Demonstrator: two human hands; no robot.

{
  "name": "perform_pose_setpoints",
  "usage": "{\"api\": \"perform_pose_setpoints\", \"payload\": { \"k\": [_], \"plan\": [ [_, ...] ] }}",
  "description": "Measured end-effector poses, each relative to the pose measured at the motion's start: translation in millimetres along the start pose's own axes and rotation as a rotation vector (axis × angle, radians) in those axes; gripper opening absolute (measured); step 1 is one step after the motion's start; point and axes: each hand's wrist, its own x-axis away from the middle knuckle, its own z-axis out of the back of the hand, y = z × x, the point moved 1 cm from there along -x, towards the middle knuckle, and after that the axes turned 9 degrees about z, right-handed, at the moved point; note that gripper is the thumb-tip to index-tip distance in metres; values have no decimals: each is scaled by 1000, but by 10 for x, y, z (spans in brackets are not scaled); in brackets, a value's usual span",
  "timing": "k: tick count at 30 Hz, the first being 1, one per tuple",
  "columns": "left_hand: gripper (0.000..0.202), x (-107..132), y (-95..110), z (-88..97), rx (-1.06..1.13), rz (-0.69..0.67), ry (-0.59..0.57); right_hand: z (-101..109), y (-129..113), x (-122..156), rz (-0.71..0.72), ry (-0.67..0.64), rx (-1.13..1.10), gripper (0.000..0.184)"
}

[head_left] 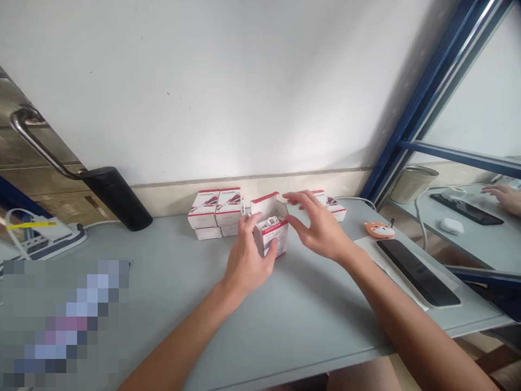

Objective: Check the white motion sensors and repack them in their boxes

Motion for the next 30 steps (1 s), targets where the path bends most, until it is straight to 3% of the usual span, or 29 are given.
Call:
{"api": "perform_pose_setpoints", "payload": {
  "k": [4, 8, 10, 15, 18, 20, 24, 30],
  "plan": [
    [73, -31, -108, 10, 209, 72, -29, -48, 72, -1, -14, -23, -144, 19],
    [42, -95, -135, 104, 77, 45, -143, -52, 34, -8, -32, -16, -242, 18],
    [37, -119, -138, 135, 48, 28, -184, -68, -9, -15, -55, 24, -335, 19],
    [44, -112, -227, 31, 112, -65, -99, -171, -43, -41, -153, 167, -552, 24],
    [59, -87, -295, -49, 212, -114, -14, -204, -3, -48, -148, 242, -497, 21],
    [60, -84, -310, -59, 198, -97, -31, -198, 16, -43, -87, 223, -418, 15],
    [43, -109, -310, 1, 142, -34, -101, -196, 8, -1, 53, 96, -312, 7],
    [28, -163, -358, 14, 242, 79, -91, -296, -4, 67, 96, 118, -218, 9]
  ]
}}
